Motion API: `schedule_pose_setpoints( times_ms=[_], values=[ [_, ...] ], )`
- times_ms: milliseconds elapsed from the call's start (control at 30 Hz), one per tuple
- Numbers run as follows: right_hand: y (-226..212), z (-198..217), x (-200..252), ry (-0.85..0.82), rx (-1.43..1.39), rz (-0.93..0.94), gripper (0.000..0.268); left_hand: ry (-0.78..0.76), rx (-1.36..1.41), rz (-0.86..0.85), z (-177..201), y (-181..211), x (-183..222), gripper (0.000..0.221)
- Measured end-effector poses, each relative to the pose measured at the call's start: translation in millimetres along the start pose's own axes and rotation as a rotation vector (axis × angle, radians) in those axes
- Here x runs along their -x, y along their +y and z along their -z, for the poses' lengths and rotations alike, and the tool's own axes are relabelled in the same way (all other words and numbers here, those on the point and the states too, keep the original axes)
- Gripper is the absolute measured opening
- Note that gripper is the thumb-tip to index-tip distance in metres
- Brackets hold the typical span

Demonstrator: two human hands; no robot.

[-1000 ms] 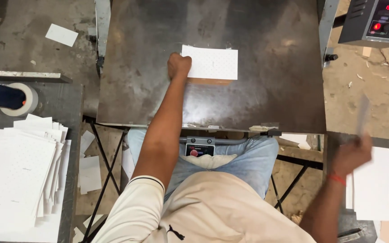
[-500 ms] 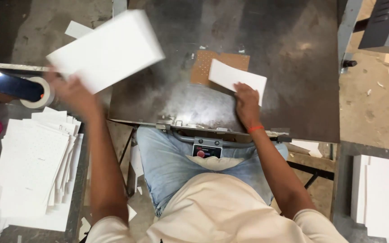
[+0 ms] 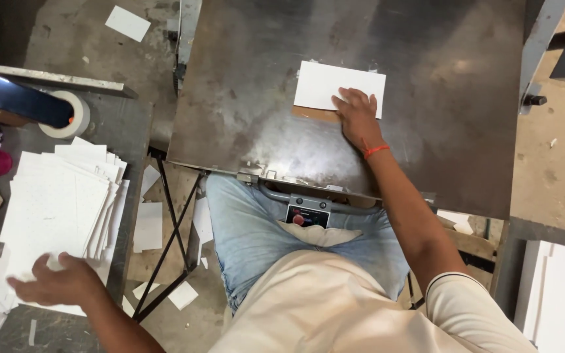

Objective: Operating a heavy-duty industrial cutting machine to trim or cut stacks of paper/cardstock.

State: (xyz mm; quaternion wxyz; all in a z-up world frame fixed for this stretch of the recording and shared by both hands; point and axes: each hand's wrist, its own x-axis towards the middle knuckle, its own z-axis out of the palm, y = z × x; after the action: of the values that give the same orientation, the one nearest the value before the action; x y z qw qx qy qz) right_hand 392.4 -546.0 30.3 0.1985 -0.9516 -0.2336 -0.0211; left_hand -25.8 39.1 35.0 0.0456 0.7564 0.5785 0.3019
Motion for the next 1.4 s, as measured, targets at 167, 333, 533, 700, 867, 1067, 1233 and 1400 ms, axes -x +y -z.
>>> schedule_pose_setpoints(
  times_ms=[167,333,533,700,867,1067,1233,1400],
  values=[
    [10,-1,-8,-0.007,-0.176,-0.020,0.033,-0.134,-0.024,-0.400,-17,-9,14,0.024],
    [-6,4,-19,0.062,-0.249,-0.130,0.023,-0.090,0.063,-0.340,-15,5,21,0.024],
    [-15,14,-25,0.049,-0.178,-0.159,0.028,-0.068,0.009,-0.338,-20,5,21,0.020],
    [-13,-1,-24,0.102,-0.011,-0.030,0.025,-0.038,-0.069,-0.351,-28,2,20,0.016],
    [-29,12,-5,0.117,-0.085,-0.016,0.023,-0.053,-0.103,-0.370,-28,3,16,0.016],
    [21,102,161,0.538,0.174,-0.142,0.017,-0.044,-0.112,-0.407,-28,-5,13,0.018],
    [219,136,392,0.738,0.385,-0.648,0.018,-0.046,-0.098,-0.430,-24,21,8,0.023],
    [191,135,475,0.452,0.672,-1.009,0.017,-0.011,0.018,-0.623,-65,37,23,0.028]
  ],
)
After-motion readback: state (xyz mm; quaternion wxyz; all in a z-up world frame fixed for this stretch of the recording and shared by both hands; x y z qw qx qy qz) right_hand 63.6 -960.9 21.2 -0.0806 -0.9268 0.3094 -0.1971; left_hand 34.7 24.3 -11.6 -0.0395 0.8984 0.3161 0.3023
